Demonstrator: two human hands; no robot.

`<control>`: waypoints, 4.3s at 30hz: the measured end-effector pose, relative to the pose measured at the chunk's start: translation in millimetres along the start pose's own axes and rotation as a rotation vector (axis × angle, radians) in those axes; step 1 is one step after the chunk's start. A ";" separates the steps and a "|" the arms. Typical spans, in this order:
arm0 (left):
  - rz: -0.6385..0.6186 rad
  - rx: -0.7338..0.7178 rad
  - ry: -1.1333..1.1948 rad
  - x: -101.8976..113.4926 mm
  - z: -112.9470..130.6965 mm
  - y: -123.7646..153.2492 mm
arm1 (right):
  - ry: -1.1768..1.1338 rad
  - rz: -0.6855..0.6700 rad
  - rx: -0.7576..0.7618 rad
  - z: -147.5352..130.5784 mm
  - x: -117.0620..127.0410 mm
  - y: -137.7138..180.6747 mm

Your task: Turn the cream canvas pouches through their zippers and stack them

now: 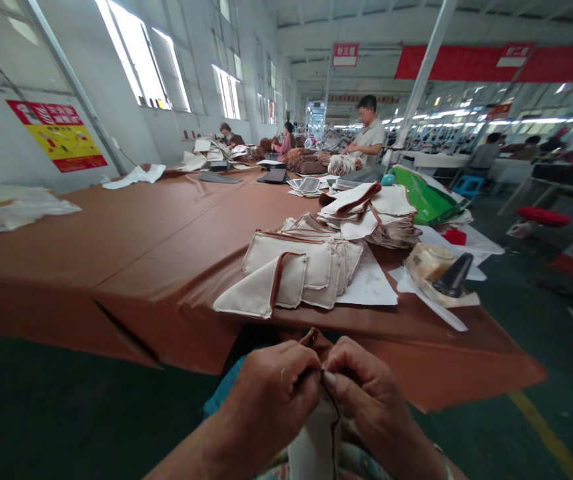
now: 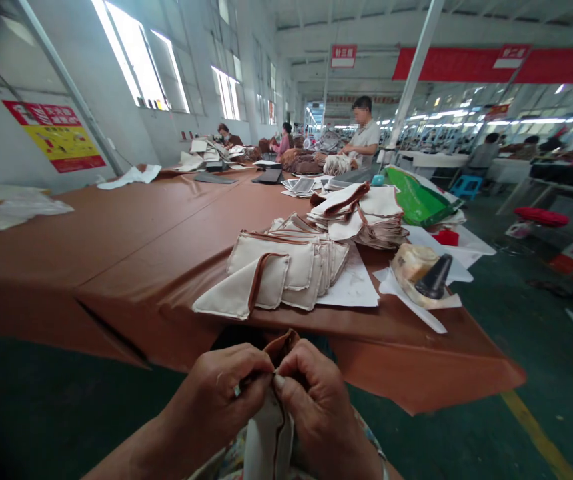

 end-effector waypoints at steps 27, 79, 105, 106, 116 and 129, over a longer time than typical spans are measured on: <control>0.103 0.362 0.448 -1.8 -24.2 22.9 | -0.553 -0.041 -0.144 19.8 -22.0 15.6; -0.303 0.441 0.854 30.9 -52.0 -32.0 | 0.479 -0.232 0.338 -7.3 11.2 -53.2; -0.158 0.611 0.902 20.9 -57.5 -30.2 | 0.807 0.047 0.681 28.1 -17.6 -58.8; -0.162 0.597 0.889 20.9 -57.9 -30.0 | 0.792 0.025 0.661 28.6 -18.8 -59.9; -0.378 0.557 0.798 18.2 -71.6 -24.6 | -0.160 -0.462 -0.169 20.7 8.1 -80.7; -0.316 0.463 0.630 18.6 -65.8 -24.9 | 0.239 -0.486 0.028 3.2 10.9 -76.5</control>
Point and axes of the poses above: each hand's wrist, its own y-axis away from the middle knuckle, its own x-axis out of the back of the hand, z = x × y, the point moved 2 cm from there along -y, towards the middle knuckle, and after that the axes turned 5 degrees about -z, right-handed, at the moved point
